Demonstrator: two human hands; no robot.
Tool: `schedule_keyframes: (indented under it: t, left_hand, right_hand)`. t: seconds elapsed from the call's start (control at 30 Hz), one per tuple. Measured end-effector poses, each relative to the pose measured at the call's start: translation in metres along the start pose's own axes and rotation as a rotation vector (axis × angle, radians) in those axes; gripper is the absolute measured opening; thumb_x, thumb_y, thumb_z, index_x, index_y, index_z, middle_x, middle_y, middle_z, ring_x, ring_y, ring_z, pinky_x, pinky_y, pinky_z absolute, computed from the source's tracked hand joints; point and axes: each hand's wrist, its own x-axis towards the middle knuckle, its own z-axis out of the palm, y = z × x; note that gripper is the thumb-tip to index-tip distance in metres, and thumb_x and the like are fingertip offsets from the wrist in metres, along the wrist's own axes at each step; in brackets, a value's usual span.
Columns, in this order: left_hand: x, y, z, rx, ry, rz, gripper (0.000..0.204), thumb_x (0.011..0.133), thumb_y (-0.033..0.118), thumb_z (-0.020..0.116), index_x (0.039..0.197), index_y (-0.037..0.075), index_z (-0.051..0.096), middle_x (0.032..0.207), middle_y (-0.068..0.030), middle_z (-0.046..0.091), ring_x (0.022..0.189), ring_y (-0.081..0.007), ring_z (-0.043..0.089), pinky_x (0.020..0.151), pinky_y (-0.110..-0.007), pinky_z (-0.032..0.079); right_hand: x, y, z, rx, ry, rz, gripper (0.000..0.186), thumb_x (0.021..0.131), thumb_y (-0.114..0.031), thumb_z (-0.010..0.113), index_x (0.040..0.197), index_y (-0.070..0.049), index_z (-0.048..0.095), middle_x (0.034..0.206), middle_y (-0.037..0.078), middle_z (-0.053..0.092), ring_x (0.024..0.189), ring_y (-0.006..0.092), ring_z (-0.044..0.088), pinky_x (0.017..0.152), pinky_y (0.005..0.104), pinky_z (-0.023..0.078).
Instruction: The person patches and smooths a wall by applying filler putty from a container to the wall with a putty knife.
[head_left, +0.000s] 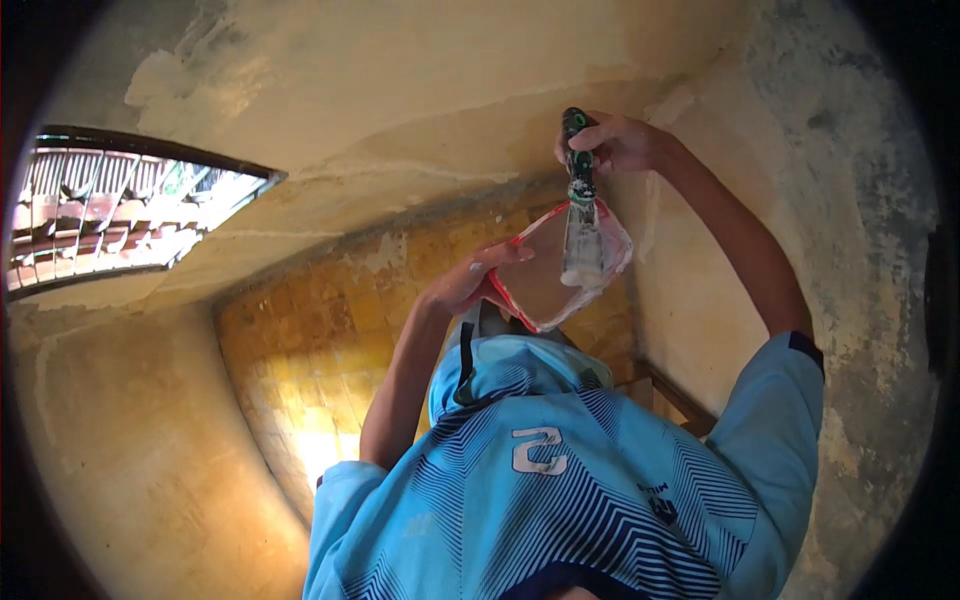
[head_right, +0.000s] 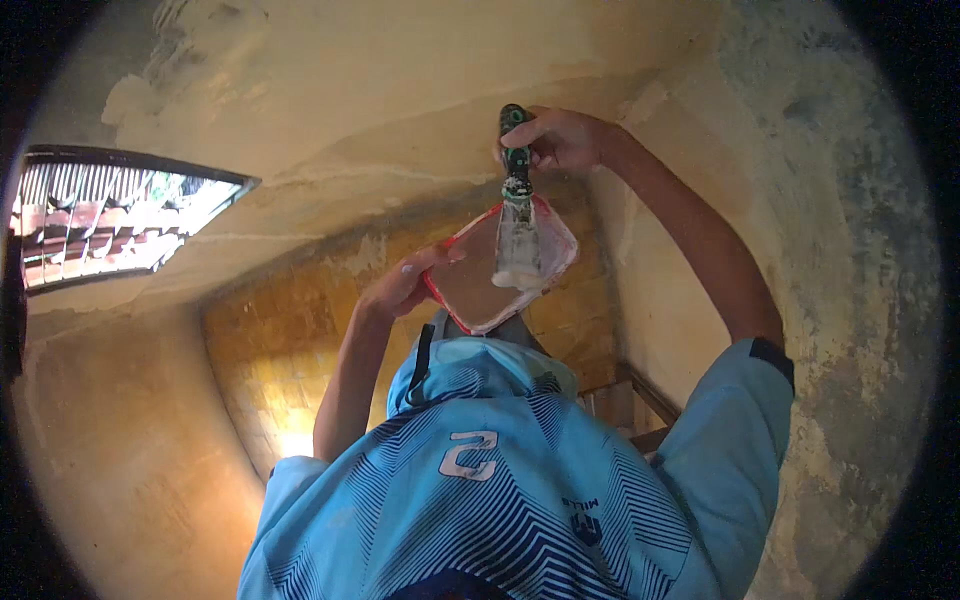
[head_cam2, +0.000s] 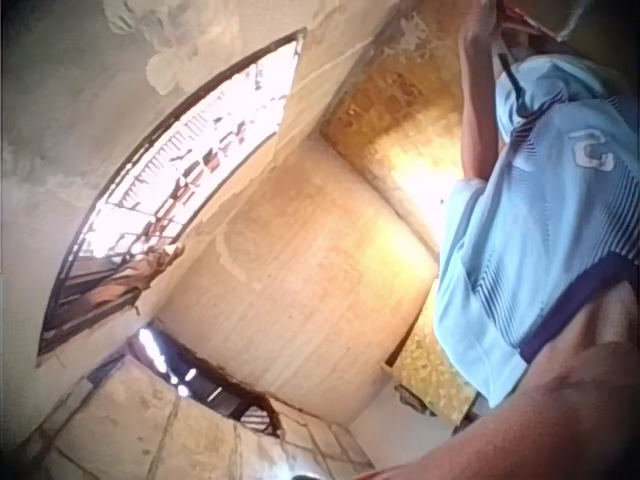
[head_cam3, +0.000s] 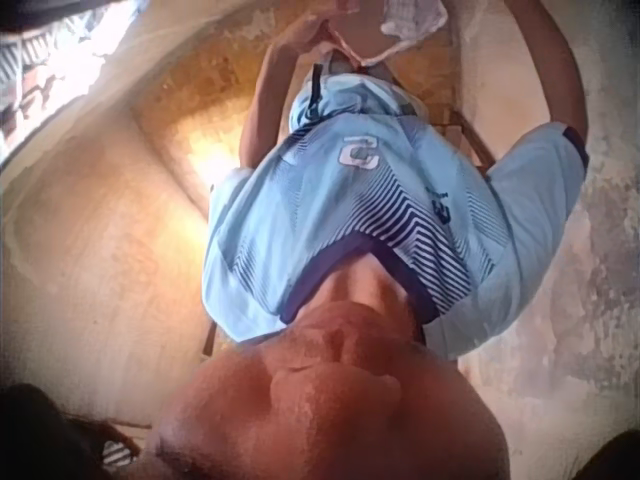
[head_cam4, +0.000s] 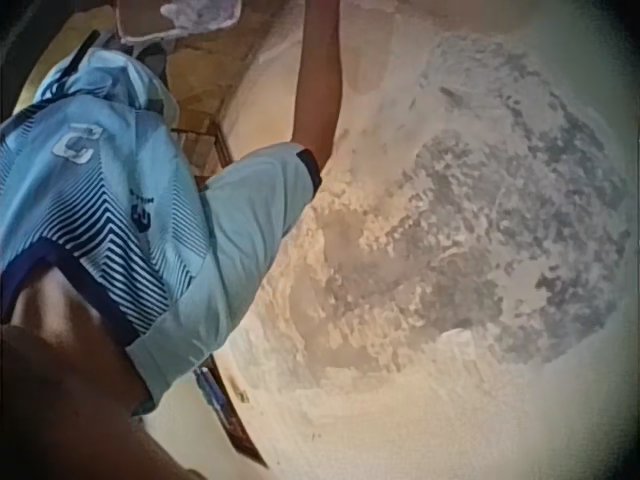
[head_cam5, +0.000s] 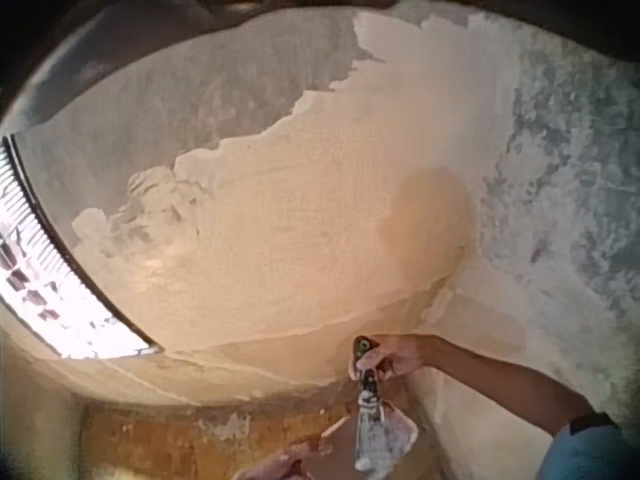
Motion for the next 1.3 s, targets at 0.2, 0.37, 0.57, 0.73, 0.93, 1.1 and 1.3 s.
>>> schedule_keyframes:
  t: [0.2,0.37,0.57,0.73,0.93,1.1,1.3]
  left_hand:
    - [0.017,-0.02,-0.001,-0.175,-0.035,0.15,0.062,0.091,0.041,0.057,0.137,0.002,0.046,0.129,-0.0162,0.057,0.112,-0.0292,0.062,0.088,-0.049,0.056]
    - [0.019,0.02,0.03,-0.157,0.001,0.207,0.068,0.092,0.046,0.053,0.142,0.001,0.04,0.135,-0.0171,0.054,0.118,-0.0312,0.059,0.092,-0.052,0.054]
    - [0.063,0.051,0.05,-0.107,-0.197,0.252,0.068,0.094,0.047,0.049,0.142,0.0,0.038,0.134,-0.0187,0.055,0.116,-0.0333,0.061,0.088,-0.052,0.057]
    - [0.087,0.079,0.089,-0.134,-0.218,0.257,0.071,0.091,0.049,0.052,0.141,0.0,0.039,0.132,-0.0177,0.056,0.114,-0.0328,0.061,0.087,-0.052,0.056]
    - [0.11,0.109,0.12,0.002,-0.308,0.244,0.064,0.093,0.045,0.052,0.135,-0.002,0.043,0.125,-0.0201,0.059,0.103,-0.0324,0.067,0.076,-0.044,0.063]
    - [0.153,0.118,0.12,0.089,-0.331,0.248,0.061,0.09,0.041,0.056,0.132,-0.001,0.045,0.12,-0.0193,0.061,0.103,-0.0306,0.067,0.068,-0.04,0.064]
    - [0.166,0.153,0.126,0.139,-0.522,0.109,0.068,0.091,0.046,0.055,0.141,0.002,0.04,0.134,-0.0175,0.055,0.113,-0.0307,0.063,0.083,-0.045,0.059]
  right_hand:
    - [-0.072,0.037,-0.003,0.526,0.484,-0.408,0.022,0.088,-0.015,0.068,0.103,-0.001,0.062,0.093,0.009,0.065,0.066,0.0135,0.057,0.053,0.025,0.046]
    - [-0.14,0.068,0.053,0.702,0.69,-0.745,0.023,0.089,-0.012,0.064,0.108,0.001,0.062,0.094,0.011,0.067,0.073,0.0188,0.063,0.061,0.0283,0.053]
    - [-0.183,0.096,0.114,0.681,0.835,-0.889,0.023,0.09,-0.008,0.059,0.111,0.003,0.061,0.098,0.014,0.067,0.082,0.0225,0.067,0.069,0.0331,0.059]
    - [-0.201,0.114,0.143,0.668,1.02,-0.923,0.026,0.088,-0.006,0.06,0.114,0.001,0.059,0.102,0.015,0.066,0.091,0.0245,0.068,0.08,0.0333,0.059]
    - [-0.204,0.112,0.158,0.639,1.179,-0.884,0.024,0.089,-0.009,0.059,0.113,-0.003,0.056,0.109,0.016,0.065,0.088,0.0231,0.067,0.074,0.031,0.055]
    - [-0.184,0.106,0.163,0.738,1.249,-0.942,0.02,0.093,-0.017,0.059,0.111,-0.008,0.054,0.11,0.016,0.066,0.082,0.0175,0.065,0.067,0.029,0.053]
    - [-0.149,0.088,0.18,0.651,1.366,-0.965,0.026,0.092,-0.018,0.065,0.114,-0.008,0.055,0.106,0.009,0.064,0.091,0.0169,0.064,0.077,0.0281,0.053]
